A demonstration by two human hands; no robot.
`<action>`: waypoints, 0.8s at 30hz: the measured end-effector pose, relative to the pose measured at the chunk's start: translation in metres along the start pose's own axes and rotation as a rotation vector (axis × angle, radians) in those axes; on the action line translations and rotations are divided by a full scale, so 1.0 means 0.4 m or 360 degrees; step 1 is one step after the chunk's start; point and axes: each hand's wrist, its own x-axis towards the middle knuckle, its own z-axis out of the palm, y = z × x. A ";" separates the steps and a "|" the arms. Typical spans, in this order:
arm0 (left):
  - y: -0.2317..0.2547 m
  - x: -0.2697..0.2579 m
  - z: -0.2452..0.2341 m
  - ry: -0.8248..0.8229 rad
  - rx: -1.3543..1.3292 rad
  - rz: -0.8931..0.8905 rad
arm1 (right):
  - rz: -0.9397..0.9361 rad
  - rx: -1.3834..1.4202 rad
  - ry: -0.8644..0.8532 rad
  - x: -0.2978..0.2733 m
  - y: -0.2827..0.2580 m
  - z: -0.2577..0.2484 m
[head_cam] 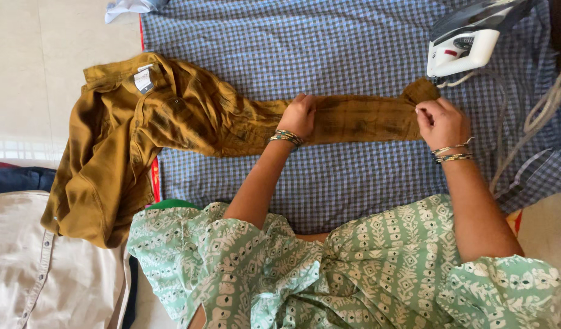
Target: The person irons a mustard-colored shirt on a checkered ironing board. They smooth the fabric with their hands, use a white electric iron to press the shirt, and periodically lift and reposition the garment to access different areas.
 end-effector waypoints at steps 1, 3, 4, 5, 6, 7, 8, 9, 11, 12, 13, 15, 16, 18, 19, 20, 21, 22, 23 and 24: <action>-0.001 -0.005 0.006 -0.0009 0.0010 -0.0008 | -0.0033 0.0000 -0.0013 -0.004 0.002 0.008; 0.010 -0.013 0.009 -0.0028 0.0031 -0.0020 | -0.0097 -0.0105 -0.0043 -0.010 0.007 0.023; 0.018 -0.018 0.004 -0.0041 0.0040 -0.0046 | -0.0128 -0.0159 -0.0057 -0.011 0.009 0.026; 0.028 -0.027 -0.004 -0.0056 0.0048 -0.0071 | -0.0105 -0.0105 -0.0098 -0.012 0.013 0.025; 0.041 -0.037 -0.009 -0.0071 0.0056 -0.0096 | -0.0082 -0.0051 -0.0139 -0.014 0.018 0.022; 0.055 -0.040 -0.008 -0.0035 0.0114 -0.0044 | -0.0062 0.0002 -0.0177 -0.011 0.024 0.018; 0.071 -0.042 -0.002 0.0001 0.0172 0.0008 | 0.0031 0.0163 -0.0113 -0.012 0.035 0.009; 0.086 -0.050 0.006 0.0031 0.0230 0.0057 | 0.0129 0.0328 -0.0053 -0.021 0.049 -0.005; 0.131 -0.069 0.043 0.0003 0.0237 0.0297 | 0.0359 0.0516 -0.0063 -0.045 0.082 -0.030; 0.155 -0.075 0.063 -0.0010 0.0241 0.0418 | 0.0489 0.0541 -0.0136 -0.061 0.102 -0.044; 0.181 -0.078 0.085 -0.0144 0.0275 0.0475 | 0.0622 0.0564 -0.0211 -0.083 0.121 -0.053; 0.229 -0.079 0.122 -0.0408 0.0342 0.0597 | 0.0627 0.0457 -0.0325 -0.129 0.155 -0.056; 0.244 -0.081 0.131 -0.0403 0.0424 0.0599 | 0.0629 0.0403 -0.0379 -0.149 0.174 -0.055; 0.270 -0.082 0.152 -0.0385 0.0583 0.0603 | 0.0874 0.0392 -0.0309 -0.178 0.207 -0.051; 0.274 -0.085 0.155 -0.0364 0.0619 0.0588 | 0.0989 0.0392 -0.0273 -0.181 0.217 -0.050; 0.276 -0.088 0.156 -0.0344 0.0654 0.0573 | 0.1179 0.0556 -0.0282 -0.179 0.221 -0.055; 0.273 -0.094 0.153 -0.0327 0.0695 0.0552 | 0.1368 0.0728 -0.0296 -0.174 0.214 -0.055; 0.270 -0.098 0.151 -0.0341 0.0735 0.0566 | 0.1555 0.0902 -0.0311 -0.167 0.200 -0.058; 0.266 -0.101 0.149 -0.0354 0.0776 0.0580 | 0.1552 0.0860 -0.0358 -0.160 0.183 -0.060; 0.263 -0.104 0.147 -0.0367 0.0817 0.0594 | 0.1549 0.0817 -0.0404 -0.154 0.167 -0.062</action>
